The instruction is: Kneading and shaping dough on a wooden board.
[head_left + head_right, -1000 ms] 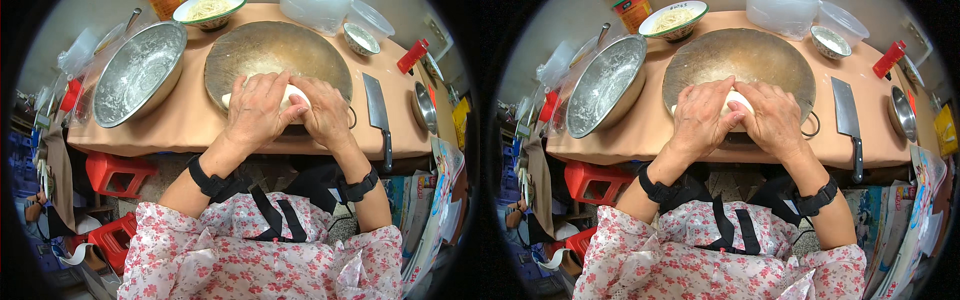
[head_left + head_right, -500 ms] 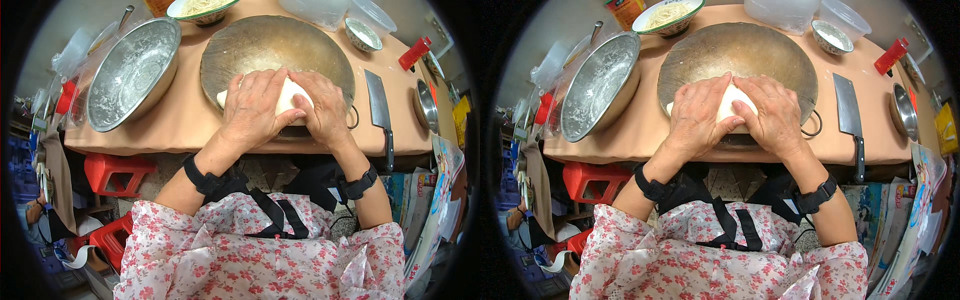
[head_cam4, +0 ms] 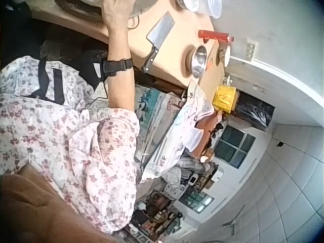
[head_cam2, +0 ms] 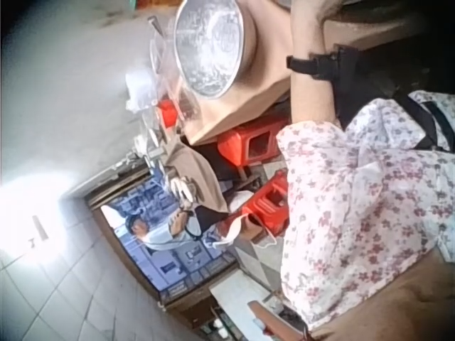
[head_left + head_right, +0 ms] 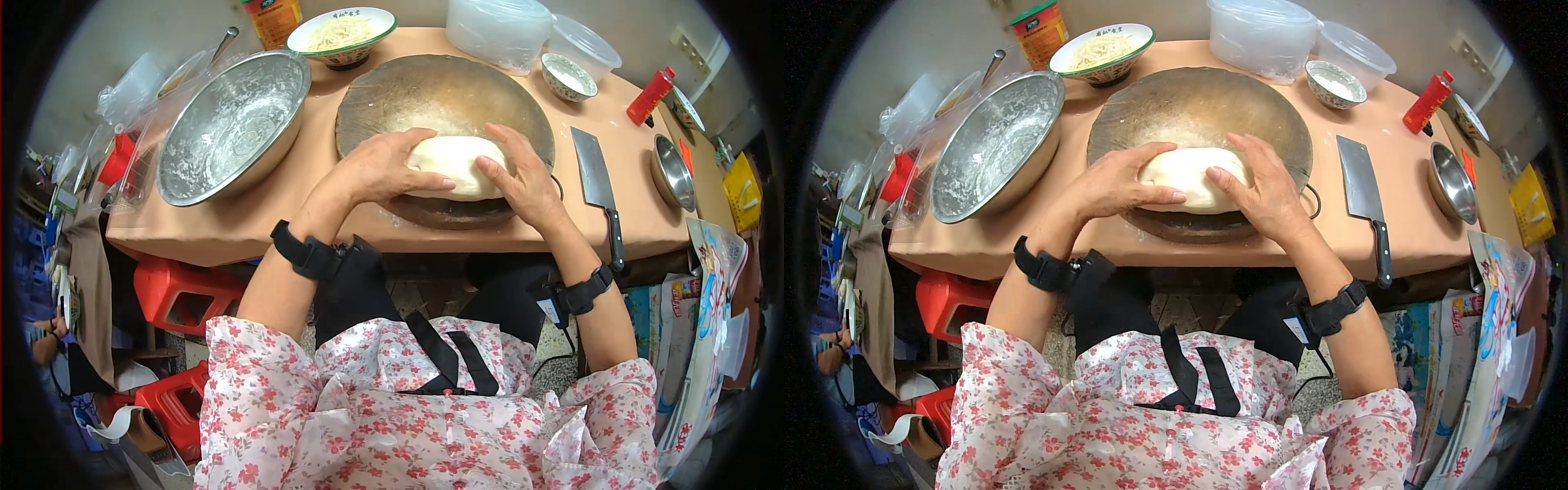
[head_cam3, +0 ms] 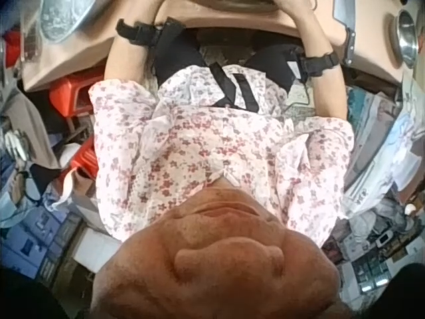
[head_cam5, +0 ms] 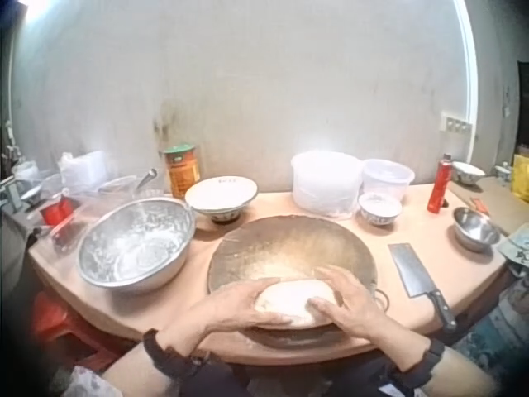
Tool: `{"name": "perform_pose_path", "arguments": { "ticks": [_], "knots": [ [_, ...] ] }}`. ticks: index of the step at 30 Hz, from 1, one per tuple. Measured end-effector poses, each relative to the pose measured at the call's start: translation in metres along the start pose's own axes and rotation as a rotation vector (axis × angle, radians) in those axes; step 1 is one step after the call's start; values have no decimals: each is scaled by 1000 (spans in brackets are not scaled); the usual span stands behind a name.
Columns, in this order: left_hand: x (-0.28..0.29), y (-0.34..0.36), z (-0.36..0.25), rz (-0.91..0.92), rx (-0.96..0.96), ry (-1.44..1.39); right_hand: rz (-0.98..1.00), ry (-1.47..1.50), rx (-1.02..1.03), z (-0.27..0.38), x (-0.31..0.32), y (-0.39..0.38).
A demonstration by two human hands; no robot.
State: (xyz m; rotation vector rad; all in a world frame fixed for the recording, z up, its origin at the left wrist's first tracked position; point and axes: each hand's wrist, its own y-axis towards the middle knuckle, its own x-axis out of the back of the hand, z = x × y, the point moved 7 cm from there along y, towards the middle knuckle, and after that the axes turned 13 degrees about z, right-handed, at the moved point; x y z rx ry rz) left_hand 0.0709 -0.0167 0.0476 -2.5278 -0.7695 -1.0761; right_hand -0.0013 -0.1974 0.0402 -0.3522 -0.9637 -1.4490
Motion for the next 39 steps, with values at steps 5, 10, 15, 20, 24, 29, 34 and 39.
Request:
{"name": "perform_pose_path", "arguments": {
  "ticks": [5,10,15,20,24,29,34,39],
  "knots": [
    [-4,-4,-3,44,13,-84,102,-35,-257,-2,4,-3],
    [-9,-18,-10,-85,-87,89,201,-10,-193,1,5,-13],
    [-17,-32,-23,-165,-175,203,101,-61,15,17,7,-30],
    [-9,-43,-33,-345,-244,450,2,-356,137,48,16,-27],
    [30,-51,-70,-647,-415,527,-262,-404,280,75,45,-8],
    [26,-49,-61,-682,-396,630,-251,-417,284,66,40,3],
    [-9,-33,-15,-357,-135,494,58,-307,80,15,2,-4],
    [12,-18,-30,-331,-16,225,109,-114,-58,14,11,17]
  ]
}}
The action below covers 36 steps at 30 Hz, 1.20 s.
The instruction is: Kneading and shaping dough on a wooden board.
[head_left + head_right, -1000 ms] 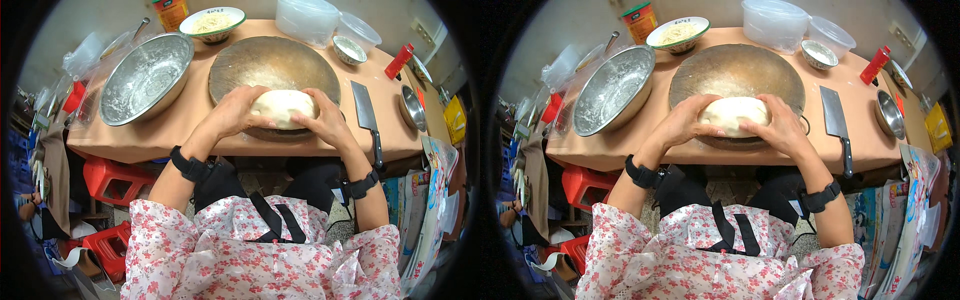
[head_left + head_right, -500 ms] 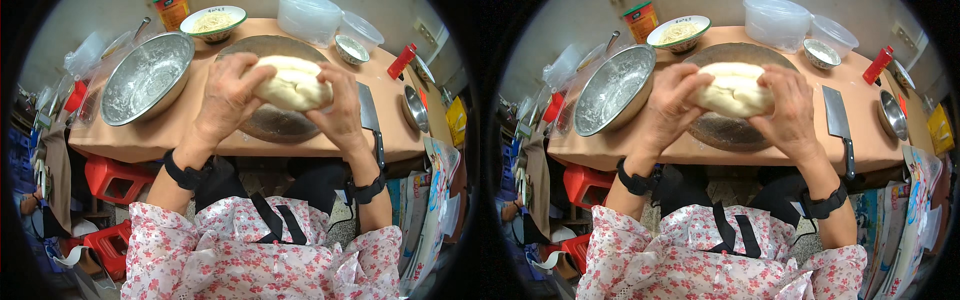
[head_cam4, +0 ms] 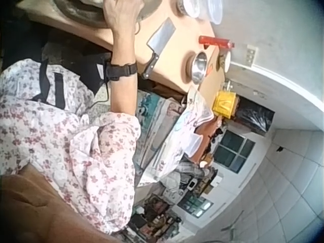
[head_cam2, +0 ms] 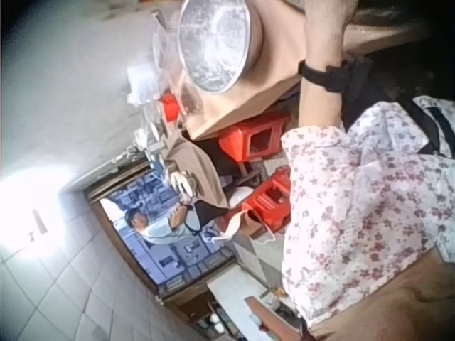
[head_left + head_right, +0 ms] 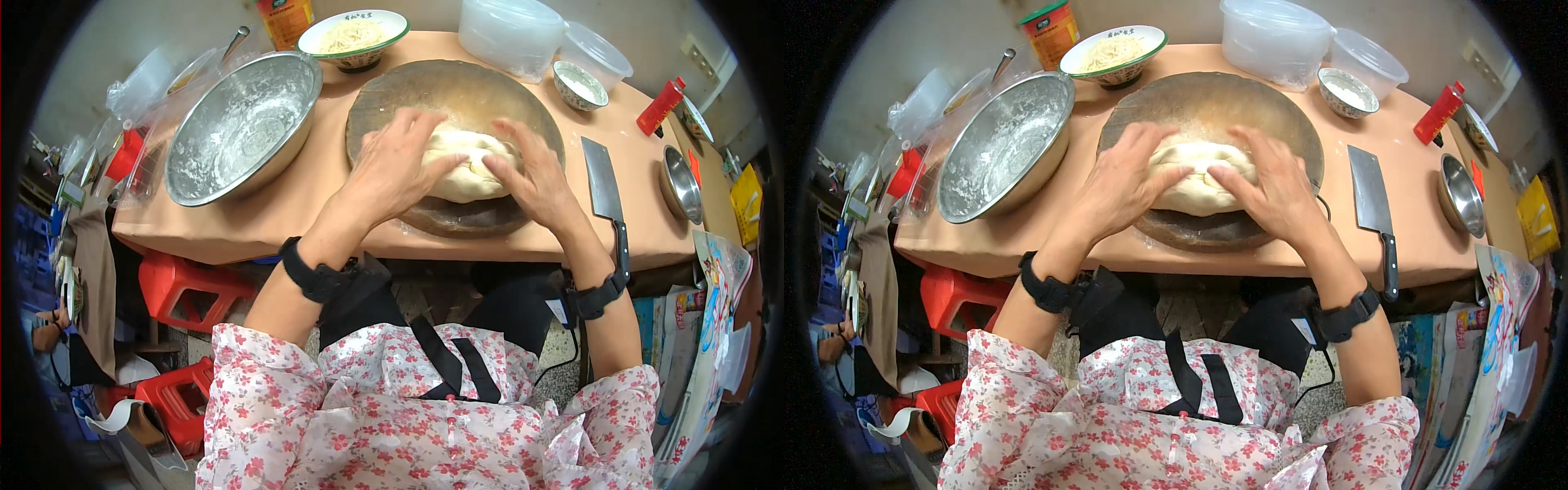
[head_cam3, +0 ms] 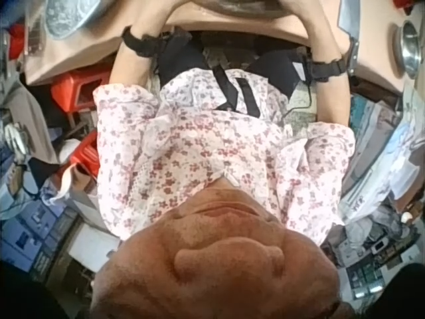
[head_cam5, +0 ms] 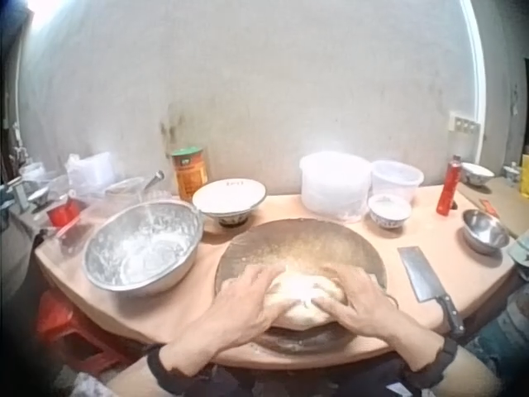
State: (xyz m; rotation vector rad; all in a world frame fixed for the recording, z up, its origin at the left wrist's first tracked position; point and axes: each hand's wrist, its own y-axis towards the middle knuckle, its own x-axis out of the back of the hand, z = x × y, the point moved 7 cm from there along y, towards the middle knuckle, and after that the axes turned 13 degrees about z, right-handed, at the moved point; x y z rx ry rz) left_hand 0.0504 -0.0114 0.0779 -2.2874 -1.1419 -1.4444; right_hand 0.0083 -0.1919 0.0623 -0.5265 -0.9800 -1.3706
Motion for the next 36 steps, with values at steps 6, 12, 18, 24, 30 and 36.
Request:
{"name": "perform_pose_path", "arguments": {
  "ticks": [6,12,18,24,30,36],
  "knots": [
    [-17,27,-9,-205,-91,136,-122,-141,39,5,-12,28],
    [-36,-4,-15,-261,-139,209,-161,-266,142,24,-30,-4],
    [-56,-44,-25,-325,-166,322,-282,-446,179,42,-42,-45],
    [-59,-41,-19,-324,-168,373,-306,-478,194,41,-46,-42],
    [-38,-7,-14,-344,-206,323,-344,-406,219,32,-32,-9],
    [-39,30,6,-98,-80,265,-225,-286,78,9,-28,22]
  ]
}}
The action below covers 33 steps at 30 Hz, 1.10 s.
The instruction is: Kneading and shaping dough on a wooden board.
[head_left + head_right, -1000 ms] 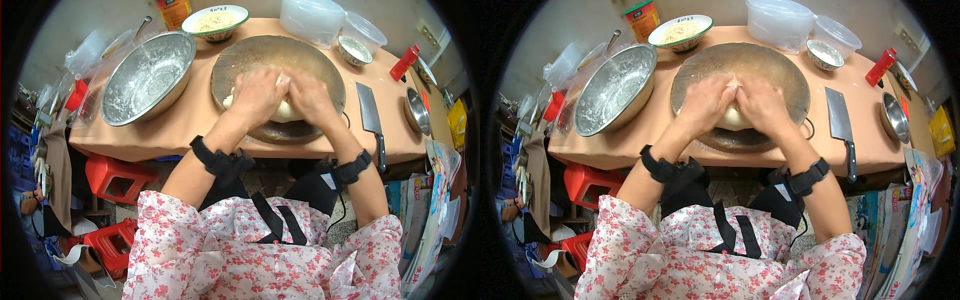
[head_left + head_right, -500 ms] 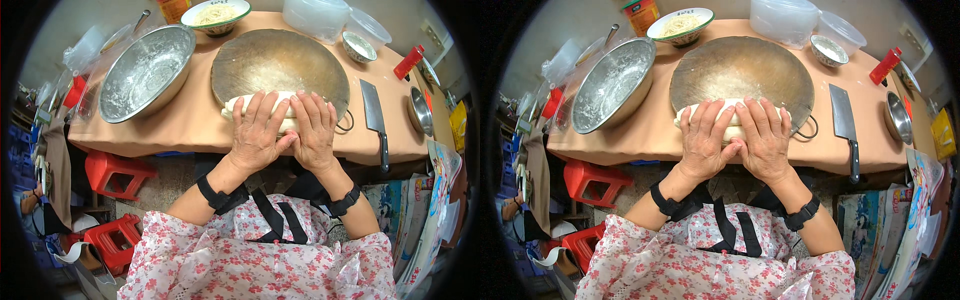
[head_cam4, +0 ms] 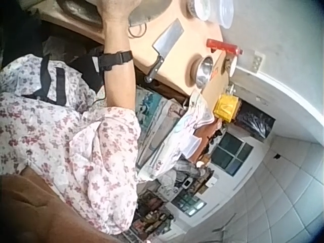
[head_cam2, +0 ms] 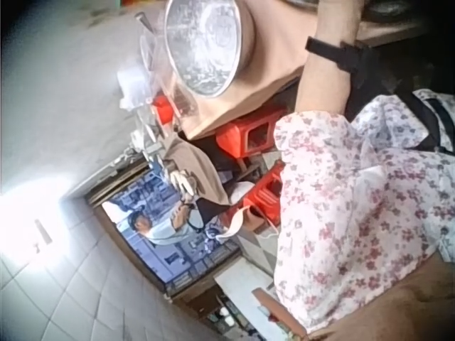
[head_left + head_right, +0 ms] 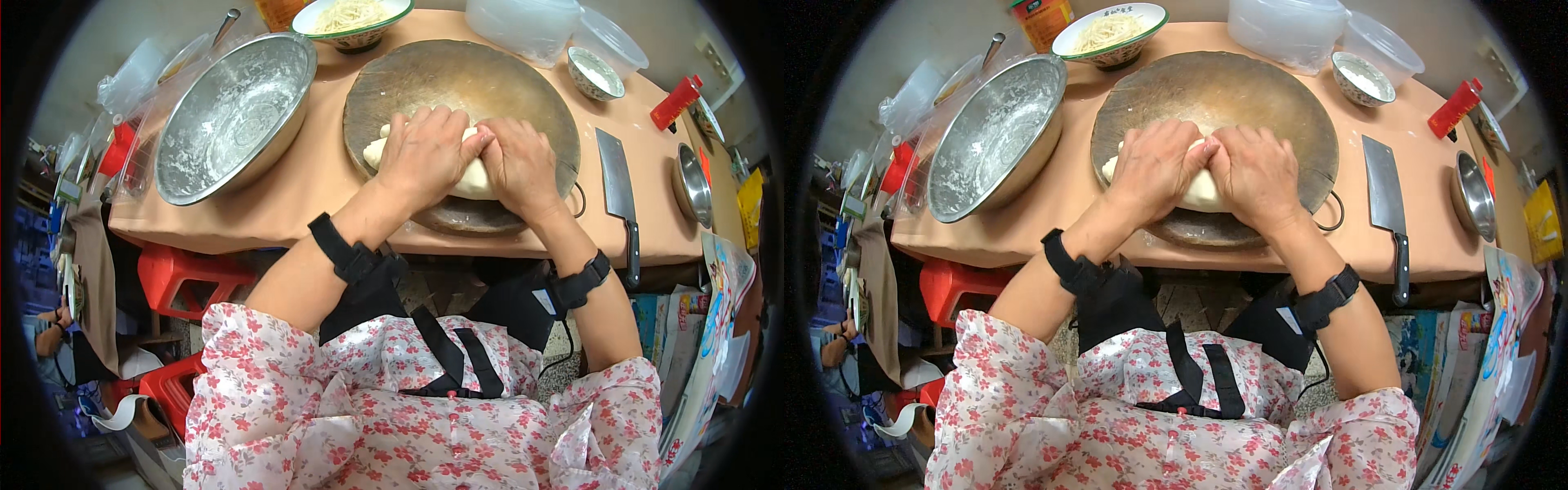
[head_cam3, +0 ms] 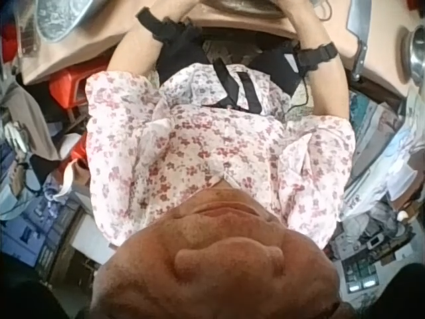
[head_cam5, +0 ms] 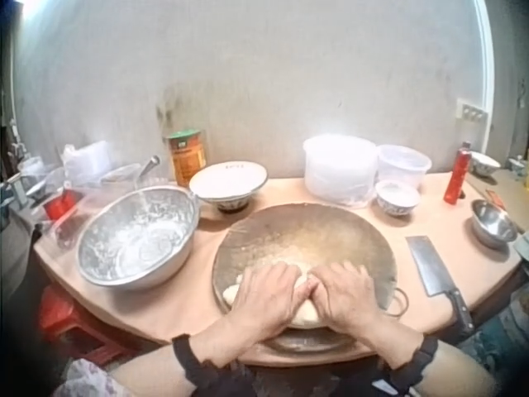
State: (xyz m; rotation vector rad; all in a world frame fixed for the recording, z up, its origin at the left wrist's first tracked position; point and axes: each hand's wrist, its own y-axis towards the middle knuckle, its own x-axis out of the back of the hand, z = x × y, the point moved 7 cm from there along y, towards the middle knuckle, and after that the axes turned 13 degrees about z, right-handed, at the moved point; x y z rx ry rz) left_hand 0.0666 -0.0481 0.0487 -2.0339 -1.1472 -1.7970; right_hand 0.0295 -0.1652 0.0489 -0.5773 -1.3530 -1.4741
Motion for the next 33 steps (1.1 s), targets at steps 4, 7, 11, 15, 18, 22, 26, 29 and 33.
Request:
{"name": "perform_pose_path", "arguments": {
  "ticks": [4,7,11,15,18,22,26,29,33],
  "knots": [
    [-6,25,18,277,154,-111,252,103,-196,-19,-10,25],
    [-12,37,28,286,140,-104,378,104,-278,-33,-19,37],
    [-15,51,34,304,153,-86,390,85,-278,-42,-21,47],
    [-15,54,40,223,168,-107,390,119,-256,-46,-23,55],
    [-15,52,40,294,231,-84,496,89,-308,-46,-25,54],
    [-15,36,30,431,267,-69,458,33,-267,-40,-24,36],
    [-12,2,8,296,192,14,92,36,-43,-9,0,0],
    [-1,-28,-10,-14,15,79,-38,-54,72,10,8,-26],
    [-4,-66,-28,-126,-38,182,-62,-158,128,31,16,-67]
  ]
}}
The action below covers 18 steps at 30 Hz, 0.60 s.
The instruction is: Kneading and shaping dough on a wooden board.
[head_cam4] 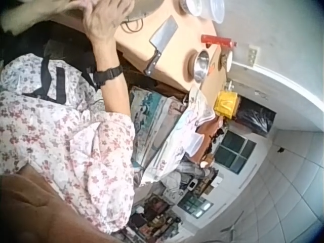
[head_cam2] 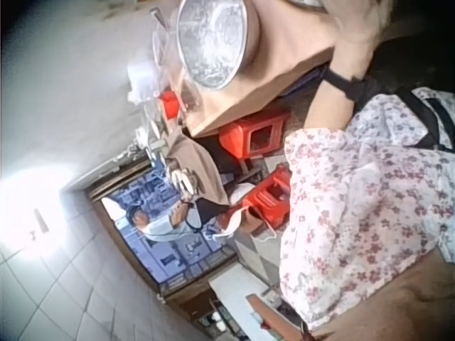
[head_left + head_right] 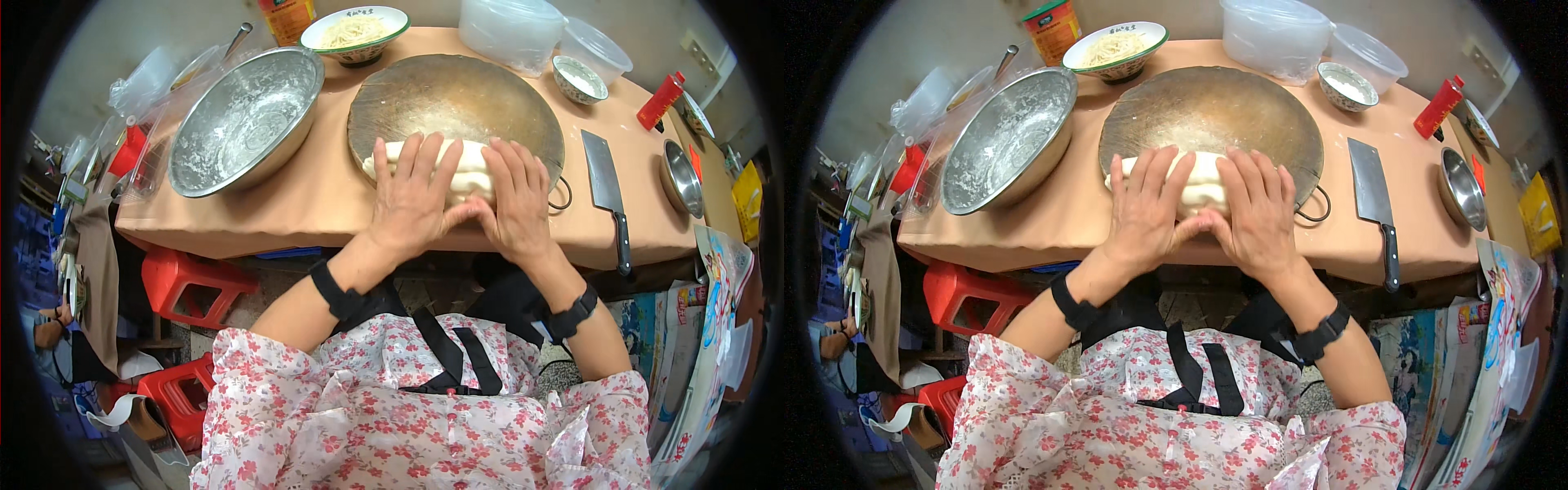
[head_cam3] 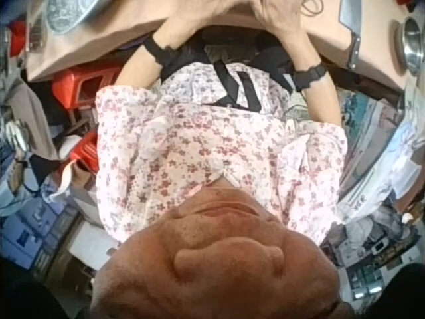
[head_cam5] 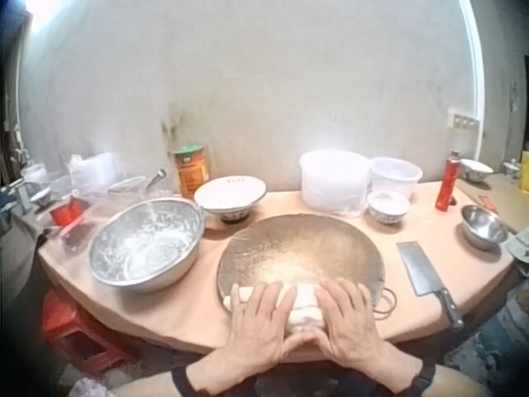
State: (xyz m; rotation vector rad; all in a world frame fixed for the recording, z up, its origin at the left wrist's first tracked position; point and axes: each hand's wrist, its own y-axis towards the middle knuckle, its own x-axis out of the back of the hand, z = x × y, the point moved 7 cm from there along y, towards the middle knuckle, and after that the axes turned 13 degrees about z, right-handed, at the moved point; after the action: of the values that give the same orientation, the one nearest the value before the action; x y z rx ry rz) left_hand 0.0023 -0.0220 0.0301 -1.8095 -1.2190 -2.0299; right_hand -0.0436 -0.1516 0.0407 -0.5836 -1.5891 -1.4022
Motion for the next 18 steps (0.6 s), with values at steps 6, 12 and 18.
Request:
{"name": "perform_pose_path", "arguments": {
  "ticks": [6,12,18],
  "knots": [
    [1,-25,-9,15,-27,-12,50,-37,-22,12,0,-17],
    [-5,23,16,45,-14,-44,166,85,-107,-22,-21,25],
    [-21,83,49,490,132,-313,660,203,-374,-69,-50,79]
  ]
}}
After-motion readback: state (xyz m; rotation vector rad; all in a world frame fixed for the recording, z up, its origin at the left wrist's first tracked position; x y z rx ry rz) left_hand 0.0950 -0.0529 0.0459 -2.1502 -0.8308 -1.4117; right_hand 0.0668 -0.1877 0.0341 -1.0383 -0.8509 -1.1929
